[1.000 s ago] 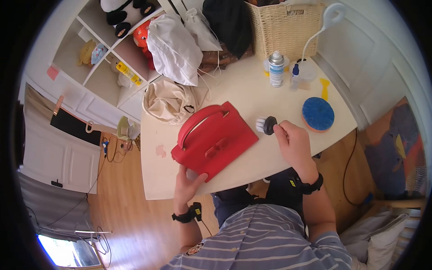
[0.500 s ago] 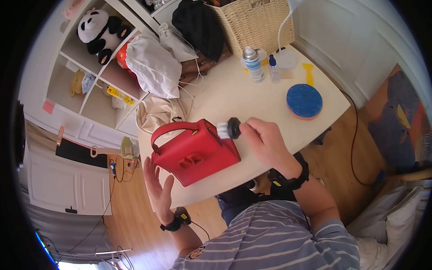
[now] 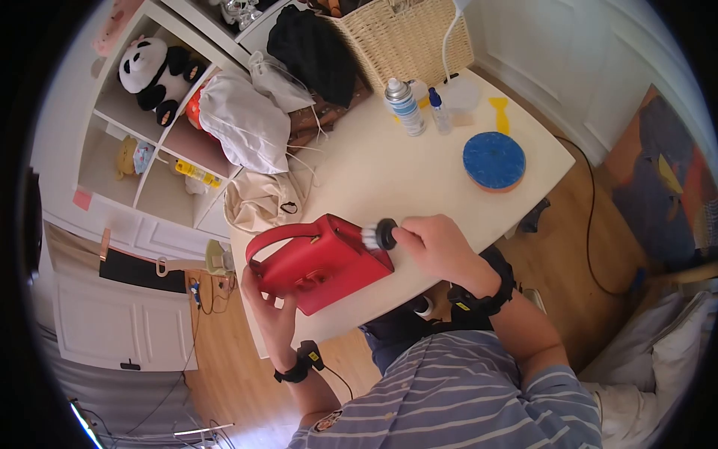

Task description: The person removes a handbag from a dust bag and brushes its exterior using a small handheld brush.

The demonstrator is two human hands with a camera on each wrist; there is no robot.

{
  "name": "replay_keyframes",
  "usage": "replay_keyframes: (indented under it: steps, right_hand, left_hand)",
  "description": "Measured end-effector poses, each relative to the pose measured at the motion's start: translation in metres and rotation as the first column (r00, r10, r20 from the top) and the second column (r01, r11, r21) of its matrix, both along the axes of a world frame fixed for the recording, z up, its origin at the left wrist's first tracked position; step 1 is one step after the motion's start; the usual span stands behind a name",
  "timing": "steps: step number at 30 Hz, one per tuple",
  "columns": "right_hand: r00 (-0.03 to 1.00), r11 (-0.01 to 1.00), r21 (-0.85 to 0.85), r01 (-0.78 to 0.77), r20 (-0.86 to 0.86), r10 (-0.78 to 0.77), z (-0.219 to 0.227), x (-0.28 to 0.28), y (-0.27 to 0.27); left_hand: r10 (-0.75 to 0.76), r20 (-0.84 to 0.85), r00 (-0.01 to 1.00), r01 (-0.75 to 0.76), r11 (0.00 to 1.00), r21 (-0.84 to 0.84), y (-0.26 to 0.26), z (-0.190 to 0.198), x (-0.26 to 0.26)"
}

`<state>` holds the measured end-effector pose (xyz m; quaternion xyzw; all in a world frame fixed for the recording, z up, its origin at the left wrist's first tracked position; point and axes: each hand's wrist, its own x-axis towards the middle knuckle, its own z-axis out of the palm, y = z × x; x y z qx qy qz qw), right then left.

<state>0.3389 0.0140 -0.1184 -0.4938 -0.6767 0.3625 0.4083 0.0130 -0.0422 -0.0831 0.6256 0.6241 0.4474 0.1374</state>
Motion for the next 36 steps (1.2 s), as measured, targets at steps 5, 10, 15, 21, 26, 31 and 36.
replay_keyframes:
  steps: [5, 10, 15, 21, 26, 31, 36]
  right_hand:
    - [0.895, 0.976, -0.144, -0.162, -0.437, 0.084, 0.008, -0.014, 0.018]
    - [0.984, 0.995, -0.025, -0.099, 0.149, 0.102, -0.018, -0.005, 0.028]
    - [0.993, 0.999, -0.021, -0.024, -0.116, 0.022, 0.019, -0.003, 0.032]
    - [0.948, 0.966, -0.095, -0.242, -0.234, 0.214, 0.015, -0.015, 0.048]
    - [0.914, 0.945, -0.154, -0.289, -0.338, 0.224, 0.018, -0.020, 0.040]
    - [0.968, 0.973, 0.011, -0.230, -0.102, 0.230, 0.008, -0.014, 0.036]
    - [0.919, 0.985, 0.068, -0.156, 0.375, 0.120, -0.014, -0.003, 0.019]
  left_hand:
    - [-0.022, 0.028, 0.999, 0.022, 1.000, -0.013, -0.002, -0.004, -0.001]
    - [-0.008, 0.062, 0.998, 0.008, 1.000, -0.011, -0.004, -0.004, -0.001]
    - [0.003, 0.074, 0.997, -0.003, 1.000, -0.009, -0.003, -0.003, 0.003]
    - [-0.035, 0.096, 0.995, 0.035, 0.999, 0.003, 0.005, -0.005, -0.002]
    - [-0.070, 0.142, 0.987, 0.073, 0.997, -0.014, 0.009, -0.002, -0.006]
    - [-0.097, 0.175, 0.980, 0.106, 0.993, -0.044, 0.019, -0.001, -0.012]
    - [-0.110, 0.178, 0.978, 0.115, 0.993, -0.021, 0.026, -0.007, -0.019]
